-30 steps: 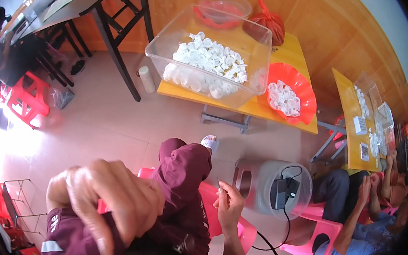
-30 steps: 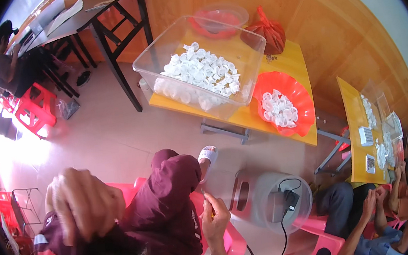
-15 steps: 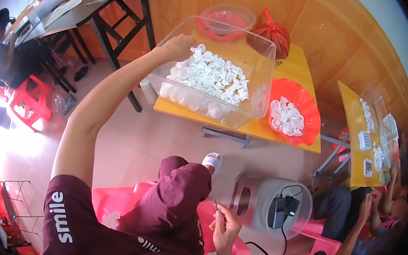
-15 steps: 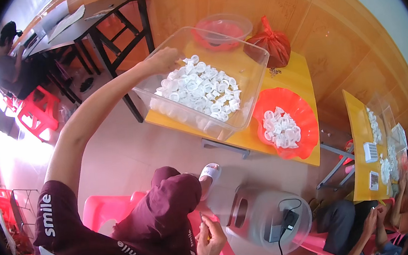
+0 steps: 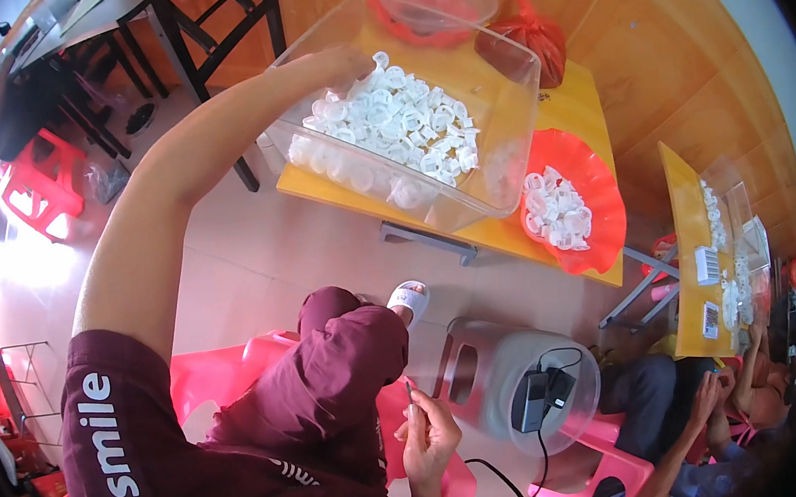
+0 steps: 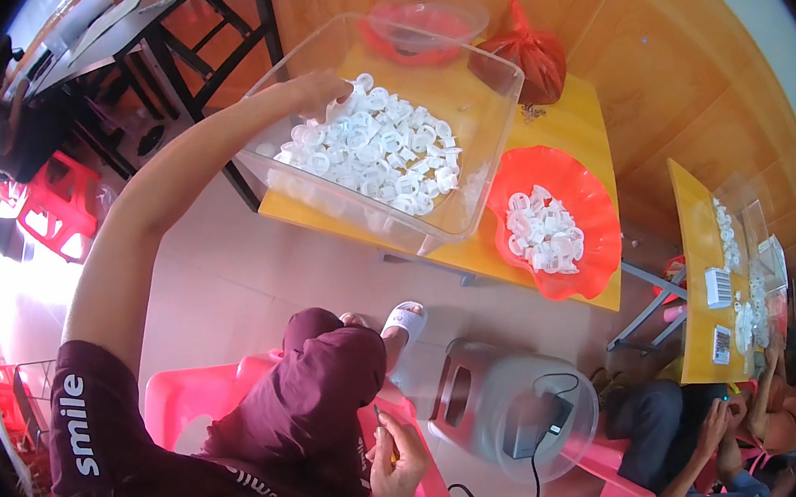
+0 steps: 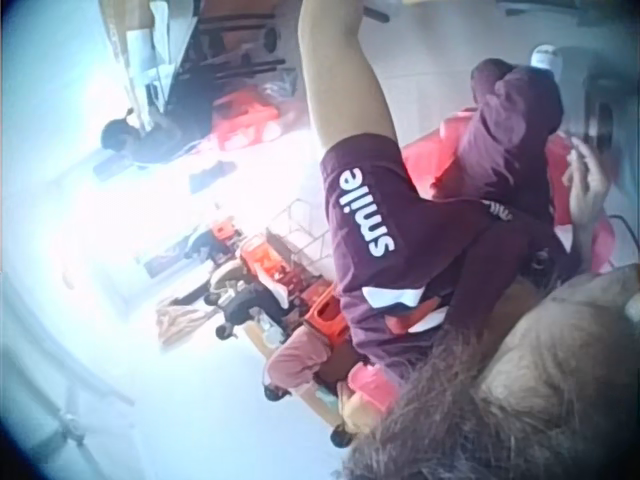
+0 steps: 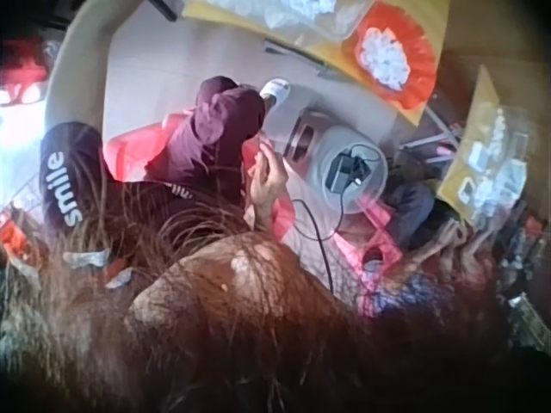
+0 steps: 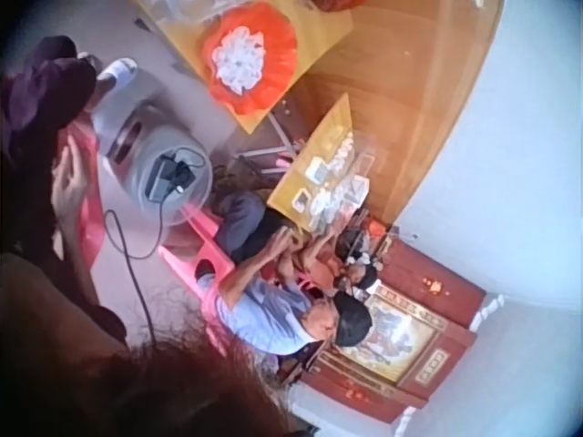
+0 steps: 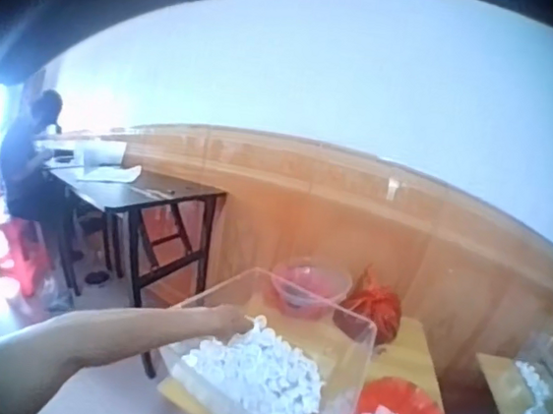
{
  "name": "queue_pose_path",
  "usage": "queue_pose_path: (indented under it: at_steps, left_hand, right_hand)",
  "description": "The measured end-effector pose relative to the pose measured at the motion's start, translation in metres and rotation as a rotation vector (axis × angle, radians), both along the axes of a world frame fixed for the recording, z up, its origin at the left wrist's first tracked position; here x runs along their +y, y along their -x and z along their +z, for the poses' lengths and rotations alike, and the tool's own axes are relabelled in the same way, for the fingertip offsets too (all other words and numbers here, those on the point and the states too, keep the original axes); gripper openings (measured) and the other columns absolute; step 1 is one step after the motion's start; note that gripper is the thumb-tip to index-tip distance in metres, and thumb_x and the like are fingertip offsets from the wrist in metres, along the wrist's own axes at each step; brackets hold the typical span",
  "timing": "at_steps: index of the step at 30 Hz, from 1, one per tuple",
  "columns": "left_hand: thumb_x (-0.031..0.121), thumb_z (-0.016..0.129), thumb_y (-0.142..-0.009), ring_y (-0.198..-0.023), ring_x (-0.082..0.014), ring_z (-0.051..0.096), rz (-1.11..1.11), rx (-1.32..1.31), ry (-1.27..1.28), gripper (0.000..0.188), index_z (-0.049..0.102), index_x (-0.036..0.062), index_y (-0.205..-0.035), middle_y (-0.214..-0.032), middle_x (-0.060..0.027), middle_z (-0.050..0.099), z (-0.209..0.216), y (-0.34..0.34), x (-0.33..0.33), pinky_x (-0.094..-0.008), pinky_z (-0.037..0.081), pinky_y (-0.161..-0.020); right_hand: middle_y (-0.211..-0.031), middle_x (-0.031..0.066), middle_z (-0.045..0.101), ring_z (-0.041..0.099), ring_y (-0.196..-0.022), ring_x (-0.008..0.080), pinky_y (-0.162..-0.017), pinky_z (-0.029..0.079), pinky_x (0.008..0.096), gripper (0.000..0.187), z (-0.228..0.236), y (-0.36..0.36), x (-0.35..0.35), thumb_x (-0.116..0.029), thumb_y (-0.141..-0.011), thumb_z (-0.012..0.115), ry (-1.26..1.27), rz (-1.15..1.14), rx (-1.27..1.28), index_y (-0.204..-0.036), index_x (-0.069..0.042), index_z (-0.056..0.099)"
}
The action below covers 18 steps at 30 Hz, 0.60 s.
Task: Manually assembling small white circular components using a small hand tool.
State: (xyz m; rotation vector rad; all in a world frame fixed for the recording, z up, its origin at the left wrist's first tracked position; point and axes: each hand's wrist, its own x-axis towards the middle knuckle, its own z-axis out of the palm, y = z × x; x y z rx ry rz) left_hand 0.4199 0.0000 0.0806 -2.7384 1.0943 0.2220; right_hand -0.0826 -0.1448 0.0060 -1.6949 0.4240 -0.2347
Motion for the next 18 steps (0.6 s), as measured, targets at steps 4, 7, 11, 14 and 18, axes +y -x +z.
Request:
queue_pose_path:
  at_steps: [4, 7, 11, 14, 18]
  left_hand:
    - [0.012, 0.083, -0.057, -0.092, -0.0327, 0.061, -0.023, 0.042, 0.135, 0.048, 0.059, 0.0033, -0.098, -0.092, -0.0157, 0.063, 0.001, 0.009, 0.004, -0.0398, 0.049, -0.076]
    - [0.016, 0.082, -0.063, -0.082, -0.0274, 0.065, 0.009, 0.117, 0.331, 0.041, 0.062, 0.0033, -0.096, -0.09, -0.0146, 0.065, 0.016, 0.024, 0.005, -0.0358, 0.051, -0.067]
    - [0.023, 0.072, -0.081, -0.067, -0.0143, 0.066, 0.169, 0.624, 0.874, 0.027, 0.062, 0.0027, -0.096, -0.089, -0.0102, 0.067, 0.042, 0.056, 0.004, -0.0239, 0.053, -0.056]
    - [0.021, 0.067, -0.086, -0.071, -0.0153, 0.067, 0.202, 0.932, 1.26, 0.026, 0.059, 0.0024, -0.101, -0.094, -0.0111, 0.067, 0.063, 0.109, -0.001, -0.0235, 0.056, -0.061]
    - [0.031, 0.067, -0.085, -0.078, -0.0161, 0.068, -0.088, 1.532, 1.615, 0.038, 0.056, 0.0055, -0.11, -0.105, -0.0155, 0.064, 0.045, 0.21, 0.004, -0.0249, 0.057, -0.067]
  right_hand:
    - [-0.079, 0.0077, 0.056, 0.054, -0.049, 0.0087, -0.045, 0.042, 0.0196, 0.021, -0.005, 0.003, 0.001, 0.006, -0.088, 0.049, 0.004, 0.015, -0.018, -0.106, 0.006, 0.061]
    - [-0.079, 0.008, 0.058, 0.054, -0.049, 0.009, -0.044, 0.042, 0.0206, 0.02, -0.006, 0.005, 0.003, 0.005, -0.087, 0.053, 0.044, 0.008, -0.014, -0.105, 0.004, 0.062]
    - [-0.078, 0.0085, 0.059, 0.055, -0.048, 0.0099, -0.044, 0.043, 0.0221, 0.019, -0.009, 0.007, 0.005, 0.005, -0.086, 0.056, 0.124, -0.001, -0.025, -0.104, 0.002, 0.064]
    - [-0.078, 0.0088, 0.059, 0.055, -0.048, 0.0106, -0.044, 0.043, 0.0232, 0.02, -0.007, 0.008, 0.007, 0.004, -0.086, 0.056, 0.115, -0.008, -0.036, -0.104, 0.002, 0.064]
    - [-0.078, 0.0076, 0.056, 0.052, -0.049, 0.0084, -0.043, 0.043, 0.021, 0.021, -0.009, 0.007, 0.004, 0.005, -0.088, 0.05, 0.217, 0.036, -0.07, -0.105, 0.004, 0.062]
